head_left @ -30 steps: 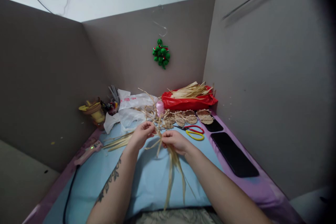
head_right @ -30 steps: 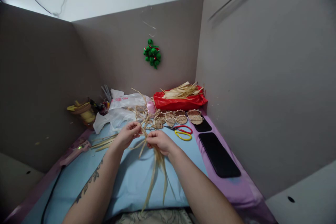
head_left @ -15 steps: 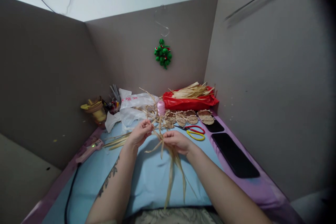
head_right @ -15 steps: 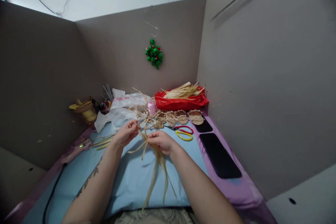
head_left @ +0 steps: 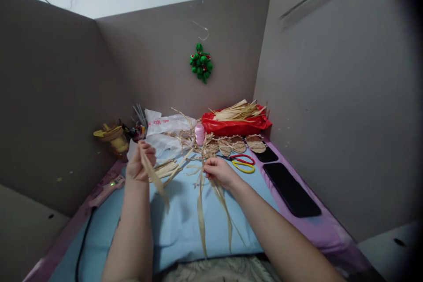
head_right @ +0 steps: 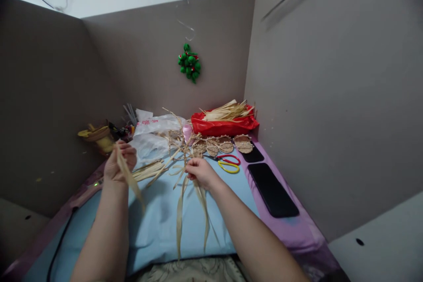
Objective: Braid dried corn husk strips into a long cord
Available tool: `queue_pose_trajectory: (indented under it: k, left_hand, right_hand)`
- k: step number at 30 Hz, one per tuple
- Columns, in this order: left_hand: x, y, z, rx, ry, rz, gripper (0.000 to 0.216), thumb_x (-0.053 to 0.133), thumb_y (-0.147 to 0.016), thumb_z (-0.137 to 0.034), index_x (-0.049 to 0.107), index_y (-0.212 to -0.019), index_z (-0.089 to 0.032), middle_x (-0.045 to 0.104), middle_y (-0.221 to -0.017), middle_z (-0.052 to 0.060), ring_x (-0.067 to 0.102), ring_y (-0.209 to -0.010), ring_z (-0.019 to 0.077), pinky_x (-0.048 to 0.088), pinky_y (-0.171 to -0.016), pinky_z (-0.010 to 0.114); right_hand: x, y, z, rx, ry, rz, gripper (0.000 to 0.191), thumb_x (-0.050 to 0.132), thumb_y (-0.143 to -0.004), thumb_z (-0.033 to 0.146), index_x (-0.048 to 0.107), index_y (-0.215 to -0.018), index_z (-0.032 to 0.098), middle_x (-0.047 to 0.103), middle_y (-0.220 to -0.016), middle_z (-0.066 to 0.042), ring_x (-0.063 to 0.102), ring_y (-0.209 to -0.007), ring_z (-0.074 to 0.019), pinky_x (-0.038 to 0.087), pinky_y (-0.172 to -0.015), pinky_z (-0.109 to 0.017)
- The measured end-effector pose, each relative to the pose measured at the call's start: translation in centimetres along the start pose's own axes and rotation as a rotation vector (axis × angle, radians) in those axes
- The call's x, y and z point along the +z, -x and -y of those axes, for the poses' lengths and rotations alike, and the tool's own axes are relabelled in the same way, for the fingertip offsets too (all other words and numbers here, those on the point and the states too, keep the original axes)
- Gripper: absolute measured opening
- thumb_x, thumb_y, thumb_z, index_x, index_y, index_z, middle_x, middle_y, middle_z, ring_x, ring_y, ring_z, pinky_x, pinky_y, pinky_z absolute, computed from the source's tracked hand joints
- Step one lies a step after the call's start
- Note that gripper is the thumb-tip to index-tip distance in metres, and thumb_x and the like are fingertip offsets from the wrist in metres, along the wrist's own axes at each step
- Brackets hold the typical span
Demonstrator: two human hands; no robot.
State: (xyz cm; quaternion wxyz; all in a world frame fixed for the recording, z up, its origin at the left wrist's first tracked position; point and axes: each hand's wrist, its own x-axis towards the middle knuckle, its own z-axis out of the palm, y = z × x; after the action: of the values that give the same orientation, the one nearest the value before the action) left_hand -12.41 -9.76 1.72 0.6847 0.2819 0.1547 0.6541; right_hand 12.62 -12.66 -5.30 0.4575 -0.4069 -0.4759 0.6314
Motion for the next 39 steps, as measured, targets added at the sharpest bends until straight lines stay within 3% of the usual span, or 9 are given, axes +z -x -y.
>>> queue_pose_trajectory:
  k: [3,6,9,13,16,20,27,33,39]
  left_hand:
    - [1.3,0.4,3.1,-0.246,-0.471,0.014,0.024,0.077,-0.059,-0.020,0.059,-0.072,-0.013,0.059,-0.059,-0.002,0.053,-0.050,0.0060,0.039,-0.041,0.012]
    - [3.0,1.2,6.5,-0.378,-0.829,0.230,0.023,0.072,-0.066,-0.029,0.060,-0.077,-0.013,0.056,-0.061,-0.002,0.049,-0.051,0.0058,0.036,-0.046,0.016]
    - [4.1,1.9,8.5,-0.287,-1.134,0.352,0.021,0.064,-0.072,-0.033,0.060,-0.076,-0.013,0.053,-0.061,-0.002,0.045,-0.054,0.0068,0.034,-0.051,0.018]
    - [4.0,1.9,9.7,-0.103,-1.395,0.352,0.018,0.058,-0.074,-0.031,0.059,-0.073,-0.013,0.054,-0.068,0.000,0.047,-0.065,0.0108,0.037,-0.057,0.021]
    - [3.0,1.6,10.4,-0.040,-1.411,0.353,0.016,0.057,-0.075,-0.030,0.056,-0.075,-0.014,0.054,-0.074,0.001,0.049,-0.070,0.0118,0.039,-0.061,0.022]
    - [1.9,1.3,11.1,-0.044,-1.327,0.283,0.020,0.060,-0.073,-0.032,0.050,-0.079,-0.016,0.050,-0.070,-0.002,0.045,-0.062,0.0090,0.036,-0.056,0.020]
    - [2.1,1.3,11.2,-0.248,-1.082,0.176,0.033,0.067,-0.068,-0.039,0.043,-0.075,-0.017,0.043,-0.055,-0.008,0.037,-0.046,0.0049,0.026,-0.045,0.017]
    - [1.9,1.2,11.3,-0.318,-0.949,0.137,0.038,0.071,-0.063,-0.040,0.043,-0.072,-0.017,0.039,-0.050,-0.009,0.032,-0.041,0.0029,0.022,-0.041,0.016]
    - [2.3,1.4,10.4,-0.423,-0.928,0.130,0.037,0.070,-0.063,-0.043,0.049,-0.076,-0.016,0.048,-0.063,-0.006,0.044,-0.051,0.0045,0.035,-0.049,0.017]
  right_hand:
    - [0.4,0.1,-0.1,-0.033,0.121,-0.034,0.014,0.059,-0.063,0.027,0.050,-0.060,0.017,0.049,-0.048,0.005,0.043,-0.042,-0.0075,0.030,-0.043,-0.020]
    - [0.5,0.1,-0.3,-0.091,0.234,-0.043,0.017,0.058,-0.065,0.028,0.048,-0.057,0.018,0.043,-0.045,0.007,0.037,-0.041,-0.0071,0.027,-0.042,-0.020]
    - [0.4,-0.2,-0.5,-0.146,0.290,-0.058,0.021,0.060,-0.066,0.033,0.048,-0.058,0.017,0.043,-0.047,0.006,0.037,-0.044,-0.0078,0.026,-0.044,-0.021]
    - [0.1,-0.5,-0.8,-0.171,0.307,-0.090,0.019,0.057,-0.067,0.033,0.049,-0.060,0.018,0.043,-0.048,0.006,0.037,-0.044,-0.0081,0.027,-0.044,-0.021]
    - [0.1,-0.5,-0.8,-0.180,0.309,-0.103,0.014,0.055,-0.067,0.029,0.049,-0.060,0.018,0.043,-0.047,0.007,0.038,-0.043,-0.0080,0.028,-0.044,-0.021]
    - [0.1,-0.5,-0.7,-0.177,0.296,-0.102,0.010,0.053,-0.065,0.025,0.049,-0.059,0.018,0.043,-0.045,0.007,0.038,-0.042,-0.0079,0.028,-0.044,-0.021]
    - [-0.1,-0.3,-0.5,-0.155,0.148,-0.027,0.016,0.058,-0.067,0.031,0.053,-0.061,0.017,0.048,-0.049,0.005,0.041,-0.044,-0.0075,0.030,-0.046,-0.021]
    - [-0.1,-0.1,-0.2,-0.130,0.083,0.012,0.023,0.063,-0.066,0.037,0.054,-0.064,0.016,0.050,-0.053,0.004,0.042,-0.046,-0.0074,0.031,-0.047,-0.021]
    - [-0.3,0.3,0.4,-0.166,0.148,0.023,0.021,0.060,-0.069,0.033,0.051,-0.059,0.017,0.045,-0.049,0.005,0.040,-0.045,-0.0077,0.030,-0.047,-0.021]
